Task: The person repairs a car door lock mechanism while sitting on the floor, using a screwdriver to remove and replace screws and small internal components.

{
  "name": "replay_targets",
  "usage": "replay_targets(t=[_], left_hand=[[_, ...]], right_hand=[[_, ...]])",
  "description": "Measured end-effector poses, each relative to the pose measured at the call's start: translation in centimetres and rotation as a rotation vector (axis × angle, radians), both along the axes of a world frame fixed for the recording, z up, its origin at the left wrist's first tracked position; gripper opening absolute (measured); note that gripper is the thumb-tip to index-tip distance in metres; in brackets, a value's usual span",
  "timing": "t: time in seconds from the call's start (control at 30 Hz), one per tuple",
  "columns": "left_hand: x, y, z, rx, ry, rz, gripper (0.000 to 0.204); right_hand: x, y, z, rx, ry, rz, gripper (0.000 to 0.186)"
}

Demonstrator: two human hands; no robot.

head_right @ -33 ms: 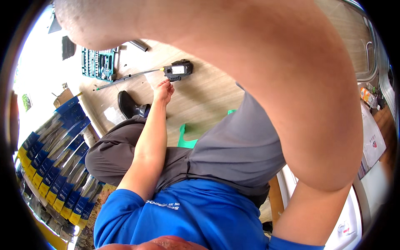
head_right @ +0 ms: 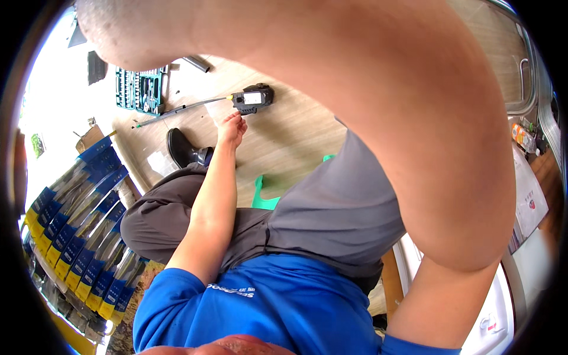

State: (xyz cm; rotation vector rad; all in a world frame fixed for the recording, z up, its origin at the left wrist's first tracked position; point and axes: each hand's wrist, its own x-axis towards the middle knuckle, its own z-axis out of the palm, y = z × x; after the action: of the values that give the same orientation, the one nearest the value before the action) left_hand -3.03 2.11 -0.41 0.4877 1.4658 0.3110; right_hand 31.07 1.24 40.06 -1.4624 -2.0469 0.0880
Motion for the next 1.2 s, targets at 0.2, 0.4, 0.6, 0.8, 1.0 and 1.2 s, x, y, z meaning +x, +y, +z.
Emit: replay_targets(t=[0.2, 0.4, 0.6, 0.8, 1.0, 1.2], left_hand=[[0.1, -0.6, -0.1, -0.037, -0.089, 0.068, 0.014], [-1.3, -0.7, -0.4, -0.053, -0.154, 0.173, 0.015], [-0.8, -0.3, -0.6, -0.056, -0.131, 0.132, 0.016], [1.4, -0.6, -0.6, -0.052, -0.136, 0.070, 0.015], [1.1, -0.2, 0.3, 0.067, 0.075, -0.014, 0.011], [1.7, -0.6, 0.0, 0.120, 0.095, -0.033, 0.011]], right_hand=[[-0.4, -0.6, 0.6, -0.003, -0.013, -0.003, 0.022], [-1.0, -0.4, 0.6, 0.008, 0.001, 0.012, 0.022], [-1.2, -0.5, 0.9, -0.005, -0.006, 0.014, 0.022], [-0.5, -1.0, 1.6, -0.036, -0.040, 0.000, 0.022], [-1.2, -0.5, 1.1, -0.025, -0.041, 0.040, 0.022], [-0.8, -0.2, 2.6, -0.025, -0.187, 0.034, 0.022]])
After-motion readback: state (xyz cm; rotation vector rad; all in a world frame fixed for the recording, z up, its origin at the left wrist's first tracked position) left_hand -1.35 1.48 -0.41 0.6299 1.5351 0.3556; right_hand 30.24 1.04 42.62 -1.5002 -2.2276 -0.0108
